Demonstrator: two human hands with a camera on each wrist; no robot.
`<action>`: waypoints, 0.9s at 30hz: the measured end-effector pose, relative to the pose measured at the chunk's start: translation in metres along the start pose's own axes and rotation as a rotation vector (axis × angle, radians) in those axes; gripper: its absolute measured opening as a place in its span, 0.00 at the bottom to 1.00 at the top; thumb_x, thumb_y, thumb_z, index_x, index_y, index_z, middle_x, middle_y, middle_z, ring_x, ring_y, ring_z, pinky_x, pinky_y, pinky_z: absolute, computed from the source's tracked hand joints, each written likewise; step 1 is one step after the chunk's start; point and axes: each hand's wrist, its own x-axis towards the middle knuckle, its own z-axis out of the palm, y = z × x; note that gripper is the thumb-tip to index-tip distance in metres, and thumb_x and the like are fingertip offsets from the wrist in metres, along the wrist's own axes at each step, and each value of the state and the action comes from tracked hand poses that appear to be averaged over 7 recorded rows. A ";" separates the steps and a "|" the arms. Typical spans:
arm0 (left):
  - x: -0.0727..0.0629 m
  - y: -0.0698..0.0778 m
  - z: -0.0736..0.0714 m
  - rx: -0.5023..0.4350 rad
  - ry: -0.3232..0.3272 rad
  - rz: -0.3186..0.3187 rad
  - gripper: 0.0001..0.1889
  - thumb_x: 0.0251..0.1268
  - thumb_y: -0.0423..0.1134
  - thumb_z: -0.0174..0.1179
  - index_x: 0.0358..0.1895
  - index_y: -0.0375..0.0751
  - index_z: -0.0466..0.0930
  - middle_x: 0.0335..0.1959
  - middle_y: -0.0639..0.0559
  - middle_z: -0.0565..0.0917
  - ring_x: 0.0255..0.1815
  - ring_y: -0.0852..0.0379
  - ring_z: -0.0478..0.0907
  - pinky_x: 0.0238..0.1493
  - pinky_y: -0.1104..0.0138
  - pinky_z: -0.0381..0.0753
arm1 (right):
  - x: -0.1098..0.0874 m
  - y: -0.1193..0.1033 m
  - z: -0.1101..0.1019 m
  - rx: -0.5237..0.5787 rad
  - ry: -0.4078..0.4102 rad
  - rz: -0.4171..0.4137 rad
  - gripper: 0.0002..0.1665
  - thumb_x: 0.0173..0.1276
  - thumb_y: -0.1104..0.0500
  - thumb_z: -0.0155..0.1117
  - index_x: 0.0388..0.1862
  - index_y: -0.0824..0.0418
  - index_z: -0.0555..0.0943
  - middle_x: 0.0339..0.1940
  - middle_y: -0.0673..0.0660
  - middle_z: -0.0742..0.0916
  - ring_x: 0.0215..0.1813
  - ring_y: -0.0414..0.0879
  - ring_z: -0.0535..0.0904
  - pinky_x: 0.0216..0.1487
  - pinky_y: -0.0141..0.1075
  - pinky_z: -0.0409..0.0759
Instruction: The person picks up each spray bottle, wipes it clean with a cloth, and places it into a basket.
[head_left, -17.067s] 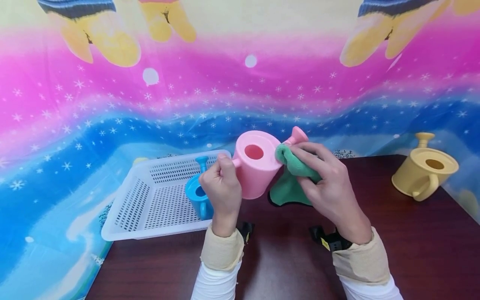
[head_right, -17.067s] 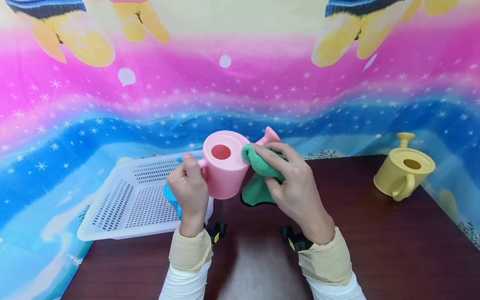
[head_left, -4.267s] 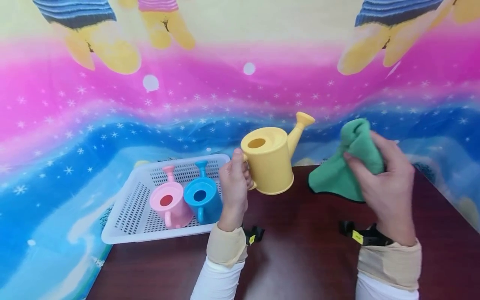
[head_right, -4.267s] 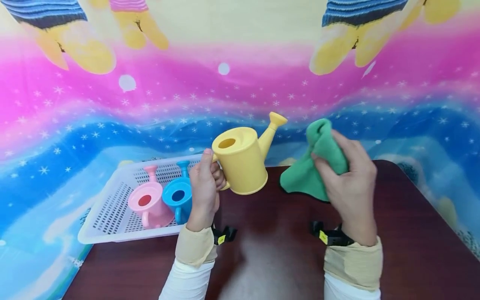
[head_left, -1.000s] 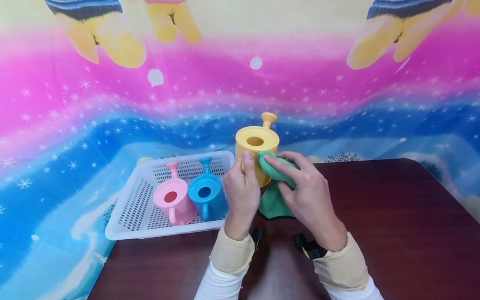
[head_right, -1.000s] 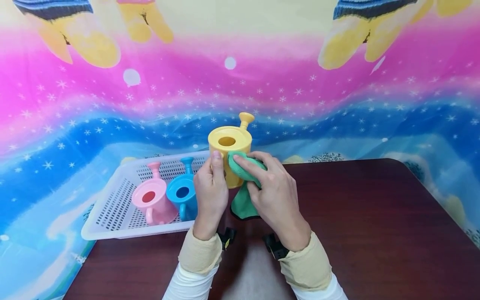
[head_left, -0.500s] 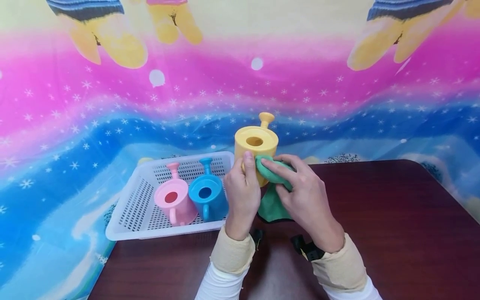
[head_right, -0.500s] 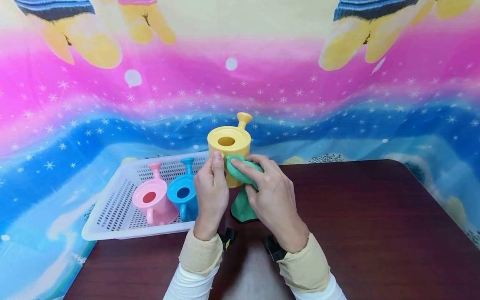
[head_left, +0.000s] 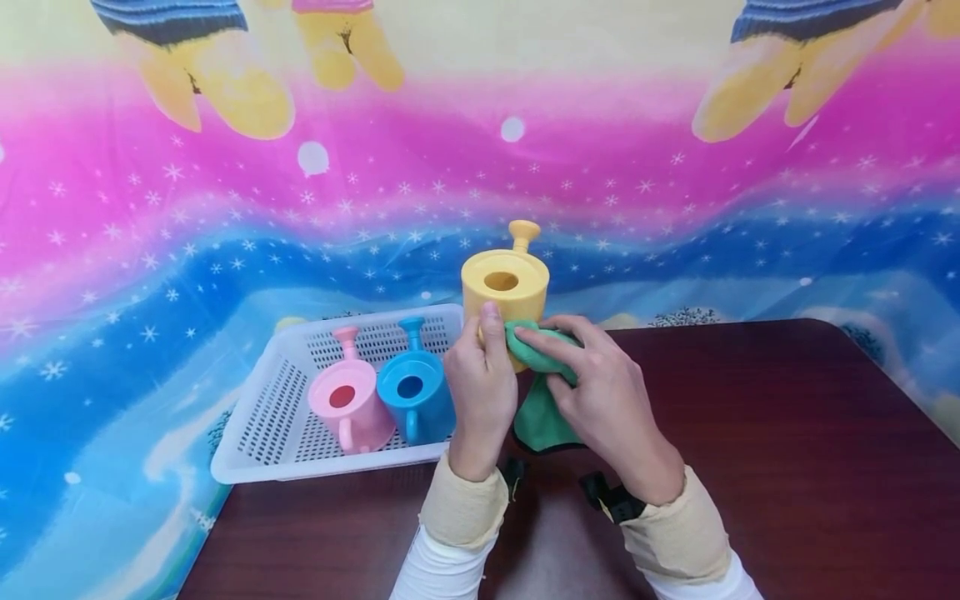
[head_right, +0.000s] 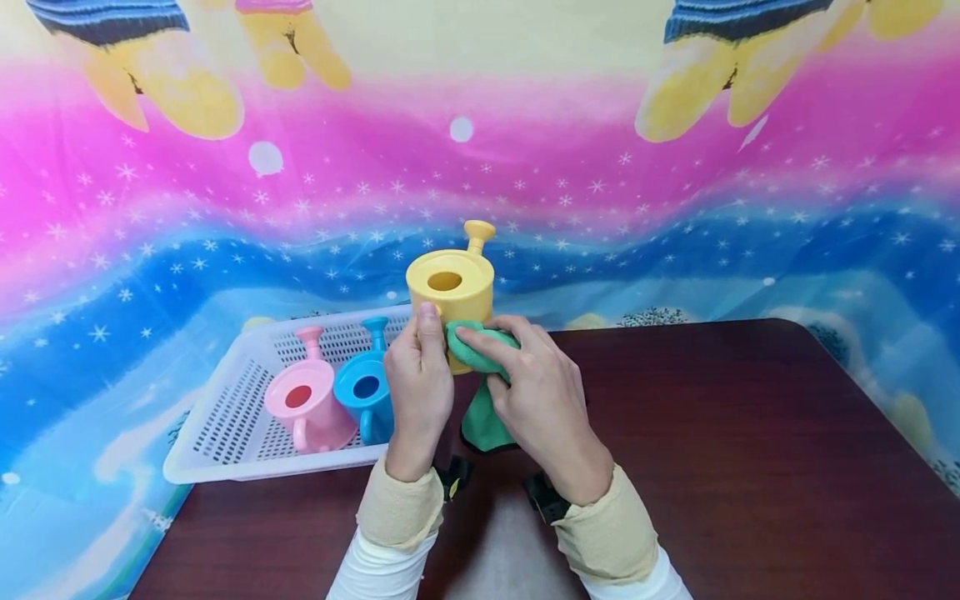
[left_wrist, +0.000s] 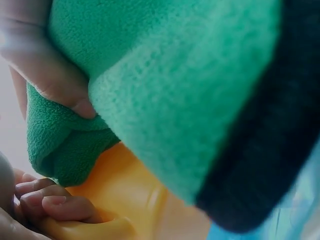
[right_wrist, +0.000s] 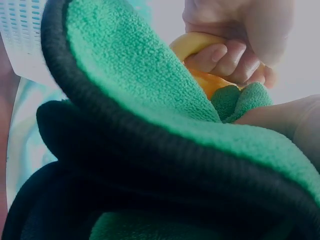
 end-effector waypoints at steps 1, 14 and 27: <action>0.000 0.000 0.000 -0.004 0.004 -0.001 0.24 0.85 0.46 0.50 0.27 0.36 0.76 0.16 0.45 0.74 0.18 0.54 0.74 0.20 0.69 0.70 | 0.000 0.000 0.000 0.000 -0.003 -0.001 0.35 0.60 0.73 0.74 0.62 0.45 0.88 0.59 0.57 0.87 0.57 0.55 0.85 0.39 0.50 0.87; 0.003 0.000 -0.004 -0.065 0.047 0.001 0.25 0.86 0.46 0.49 0.24 0.38 0.70 0.15 0.47 0.68 0.18 0.58 0.66 0.22 0.68 0.64 | 0.000 -0.001 0.006 -0.006 -0.050 -0.013 0.36 0.58 0.74 0.72 0.61 0.44 0.88 0.59 0.56 0.87 0.57 0.54 0.85 0.38 0.48 0.86; 0.005 -0.001 -0.009 -0.142 0.065 -0.005 0.25 0.87 0.46 0.48 0.24 0.39 0.68 0.16 0.45 0.67 0.19 0.58 0.64 0.25 0.69 0.64 | -0.001 -0.001 0.010 -0.033 -0.079 -0.033 0.38 0.57 0.74 0.72 0.61 0.42 0.88 0.59 0.56 0.86 0.58 0.53 0.85 0.36 0.46 0.85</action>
